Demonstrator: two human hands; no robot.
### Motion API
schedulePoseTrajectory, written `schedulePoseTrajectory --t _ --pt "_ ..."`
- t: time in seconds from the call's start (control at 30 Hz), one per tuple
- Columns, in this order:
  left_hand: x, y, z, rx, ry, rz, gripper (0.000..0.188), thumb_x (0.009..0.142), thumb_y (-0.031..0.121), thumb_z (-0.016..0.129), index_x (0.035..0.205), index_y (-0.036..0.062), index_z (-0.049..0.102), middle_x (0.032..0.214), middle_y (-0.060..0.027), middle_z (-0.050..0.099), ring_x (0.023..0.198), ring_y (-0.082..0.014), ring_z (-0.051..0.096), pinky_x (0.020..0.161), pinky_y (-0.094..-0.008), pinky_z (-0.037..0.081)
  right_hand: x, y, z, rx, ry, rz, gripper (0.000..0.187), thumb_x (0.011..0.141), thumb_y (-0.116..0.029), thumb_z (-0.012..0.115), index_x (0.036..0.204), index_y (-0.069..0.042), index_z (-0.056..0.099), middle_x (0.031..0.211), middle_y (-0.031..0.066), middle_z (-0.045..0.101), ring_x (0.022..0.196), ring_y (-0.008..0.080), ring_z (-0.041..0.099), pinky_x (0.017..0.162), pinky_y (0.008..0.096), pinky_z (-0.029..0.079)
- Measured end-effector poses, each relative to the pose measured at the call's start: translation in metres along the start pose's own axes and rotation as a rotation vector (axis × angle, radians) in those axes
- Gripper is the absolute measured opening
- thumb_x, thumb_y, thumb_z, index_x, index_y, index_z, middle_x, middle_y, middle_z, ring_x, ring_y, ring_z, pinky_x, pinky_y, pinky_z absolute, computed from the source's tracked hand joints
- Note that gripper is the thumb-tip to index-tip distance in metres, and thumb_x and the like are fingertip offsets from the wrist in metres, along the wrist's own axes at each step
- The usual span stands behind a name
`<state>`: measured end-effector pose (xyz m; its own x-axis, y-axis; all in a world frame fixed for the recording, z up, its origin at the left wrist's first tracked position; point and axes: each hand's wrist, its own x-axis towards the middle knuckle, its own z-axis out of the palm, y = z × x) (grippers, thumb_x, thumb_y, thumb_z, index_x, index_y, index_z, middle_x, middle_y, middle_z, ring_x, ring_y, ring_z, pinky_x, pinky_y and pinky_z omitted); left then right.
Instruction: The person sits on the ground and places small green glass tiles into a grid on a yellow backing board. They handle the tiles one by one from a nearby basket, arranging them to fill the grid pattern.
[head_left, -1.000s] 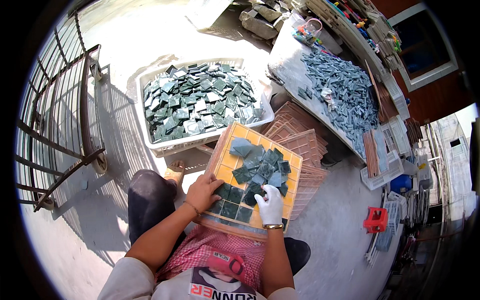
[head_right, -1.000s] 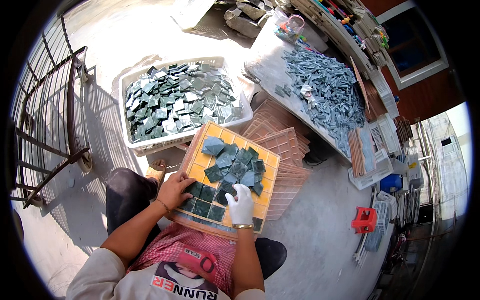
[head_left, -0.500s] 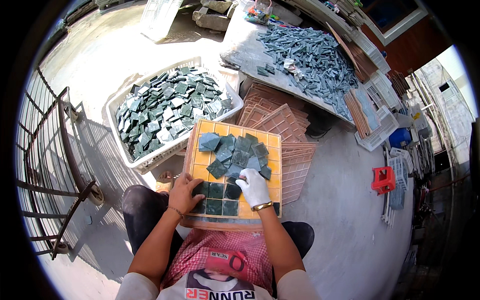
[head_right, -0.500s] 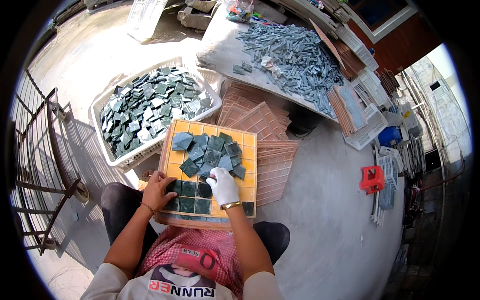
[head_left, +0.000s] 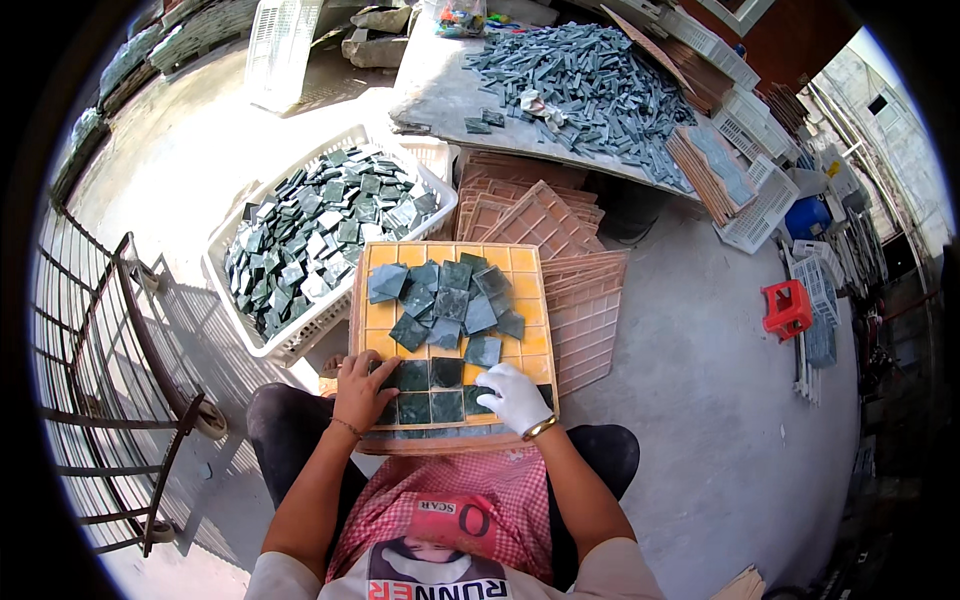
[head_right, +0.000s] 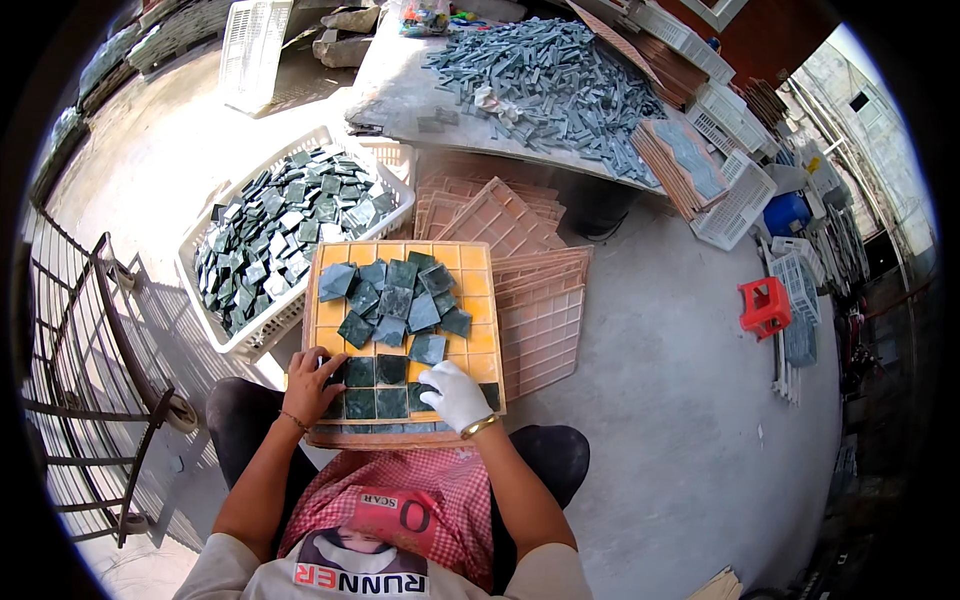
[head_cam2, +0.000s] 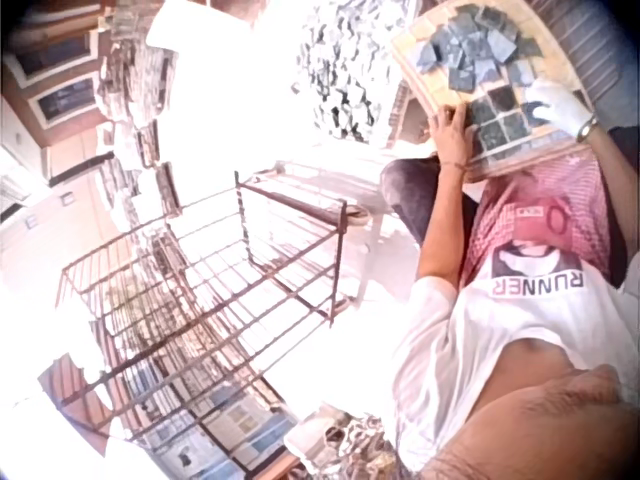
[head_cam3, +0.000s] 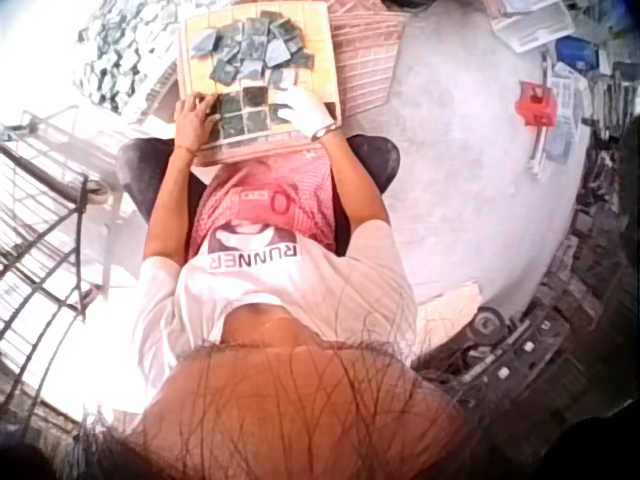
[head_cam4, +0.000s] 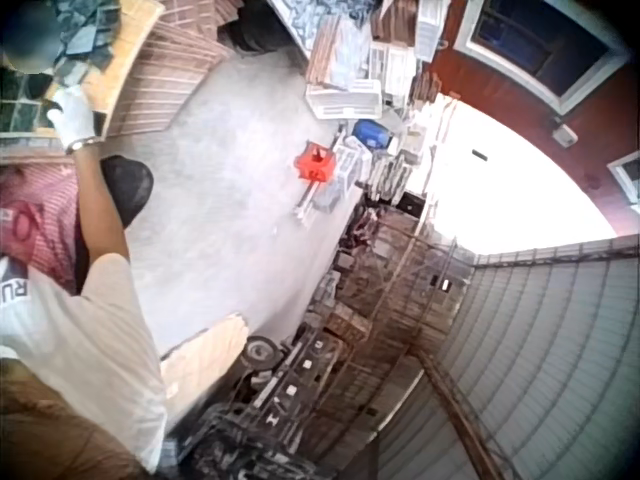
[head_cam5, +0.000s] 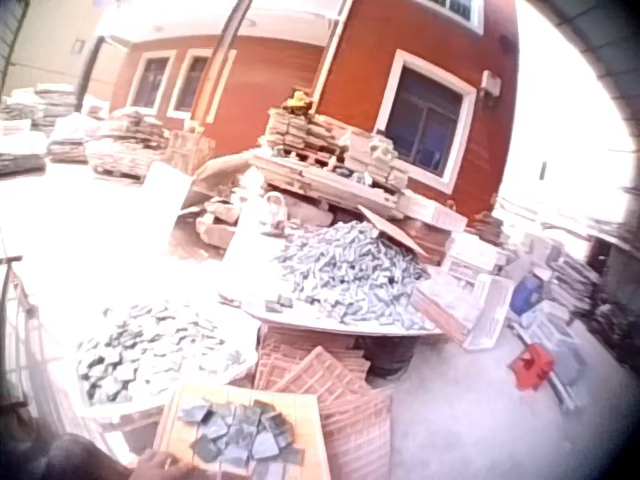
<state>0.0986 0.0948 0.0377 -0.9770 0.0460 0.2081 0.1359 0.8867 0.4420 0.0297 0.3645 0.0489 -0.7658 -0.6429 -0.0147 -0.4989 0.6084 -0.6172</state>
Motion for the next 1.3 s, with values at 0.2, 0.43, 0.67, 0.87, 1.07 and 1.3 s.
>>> schedulePoseTrajectory --t 0.2,0.43,0.67,0.87,1.07,1.3 --pt "0.002 0.0 -0.006 -0.036 -0.034 -0.043 0.045 0.063 0.016 0.074 0.107 0.017 0.063 0.103 -0.0073 0.049 0.098 -0.0296 0.045 0.087 -0.0399 0.038 -0.012 -0.016 0.0 -0.11 -0.154 0.039 0.031 0.075 -0.019 0.065 0.101 -0.007 0.057 0.108 0.0134 0.05 0.092 0.0304 0.055 0.08 0.0374 0.046" --pt "0.0 -0.002 -0.002 -0.095 0.063 -0.044 0.035 0.068 0.006 0.067 0.102 0.0106 0.063 0.099 -0.009 0.051 0.095 -0.0319 0.046 0.085 -0.0407 0.039 0.007 -0.017 -0.018 -0.141 0.174 0.066 0.04 0.073 -0.019 0.067 0.108 -0.008 0.053 0.11 0.0103 0.054 0.092 0.0289 0.058 0.076 0.0368 0.049" --pt "0.023 0.062 0.015 -0.252 0.073 0.194 0.029 0.068 0.003 0.065 0.097 0.0044 0.06 0.096 -0.0091 0.056 0.089 -0.0286 0.053 0.078 -0.0361 0.045 0.033 -0.014 -0.025 -0.142 0.041 0.225 0.045 0.071 -0.018 0.068 0.111 -0.01 0.051 0.118 0.0111 0.048 0.095 0.031 0.057 0.078 0.0383 0.049" --pt "0.061 0.078 0.049 -0.09 -0.021 0.198 0.053 0.066 0.017 0.07 0.115 0.0067 0.051 0.104 -0.0093 0.054 0.097 -0.0253 0.051 0.085 -0.0346 0.042 0.023 0.0 -0.031 -0.08 0.04 0.148 0.041 0.074 -0.017 0.066 0.11 -0.008 0.05 0.111 0.0146 0.049 0.092 0.0346 0.056 0.077 0.0412 0.047" --pt "0.076 0.093 0.043 -0.203 -0.159 0.105 0.041 0.067 0.015 0.069 0.107 0.0115 0.058 0.089 -0.0086 0.051 0.089 -0.0276 0.054 0.076 -0.0369 0.046 0.015 0.024 -0.038 0.059 0.1 -0.019 0.023 0.078 -0.016 0.059 0.097 -0.003 0.061 0.096 0.0148 0.059 0.092 0.0313 0.056 0.08 0.0376 0.046" --pt "0.079 0.088 0.065 -0.119 -0.049 0.049 0.018 0.071 0.01 0.062 0.089 0.0111 0.066 0.081 -0.0083 0.054 0.08 -0.028 0.057 0.068 -0.0361 0.048 0.015 0.026 -0.035 0.114 0.173 -0.084 0.017 0.081 -0.016 0.057 0.089 -0.003 0.063 0.088 0.0133 0.061 0.085 0.0302 0.058 0.076 0.0377 0.047"
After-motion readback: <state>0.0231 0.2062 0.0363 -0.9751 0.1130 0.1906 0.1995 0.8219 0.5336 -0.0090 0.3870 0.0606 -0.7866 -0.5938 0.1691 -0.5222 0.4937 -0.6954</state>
